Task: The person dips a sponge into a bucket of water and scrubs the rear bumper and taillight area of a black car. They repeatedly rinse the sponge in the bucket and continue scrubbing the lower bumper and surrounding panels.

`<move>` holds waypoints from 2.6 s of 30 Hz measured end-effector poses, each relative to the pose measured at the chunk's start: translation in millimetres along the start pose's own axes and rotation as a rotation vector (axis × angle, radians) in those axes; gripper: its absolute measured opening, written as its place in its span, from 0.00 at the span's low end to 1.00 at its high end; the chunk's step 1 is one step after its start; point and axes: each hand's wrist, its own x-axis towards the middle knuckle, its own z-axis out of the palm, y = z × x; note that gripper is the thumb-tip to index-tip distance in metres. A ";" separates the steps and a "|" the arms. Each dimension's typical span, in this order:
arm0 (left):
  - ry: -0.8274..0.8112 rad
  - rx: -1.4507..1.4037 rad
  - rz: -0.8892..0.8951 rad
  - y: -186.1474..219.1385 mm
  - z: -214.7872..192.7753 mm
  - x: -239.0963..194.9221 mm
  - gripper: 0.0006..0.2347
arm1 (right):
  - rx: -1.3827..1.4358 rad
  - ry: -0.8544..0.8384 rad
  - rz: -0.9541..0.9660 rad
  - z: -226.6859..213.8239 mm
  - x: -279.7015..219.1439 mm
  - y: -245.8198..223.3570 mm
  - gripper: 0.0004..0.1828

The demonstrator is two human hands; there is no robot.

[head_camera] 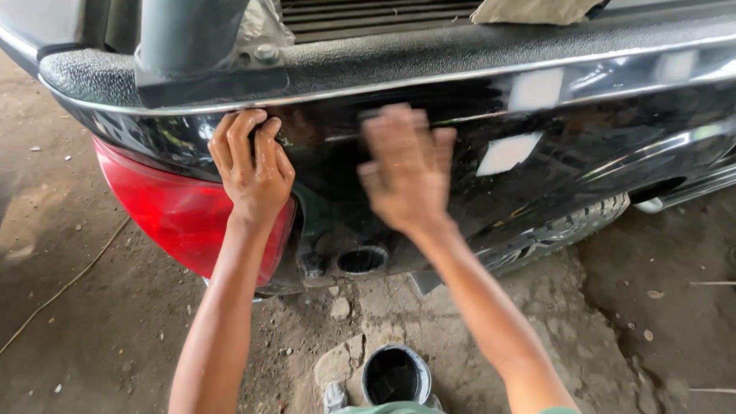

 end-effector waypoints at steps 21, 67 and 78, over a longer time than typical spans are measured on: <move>-0.505 -1.474 -0.663 115.9 -35.0 -37.3 0.30 | 1.599 -0.616 0.361 -58.6 -19.5 12.3 0.12; 0.030 0.367 -0.842 185.3 55.3 54.2 0.33 | 0.110 0.356 -0.490 -63.5 104.3 134.1 0.17; -0.116 0.515 -0.799 196.5 56.4 52.3 0.31 | 0.134 0.363 -0.499 -69.5 104.5 132.1 0.16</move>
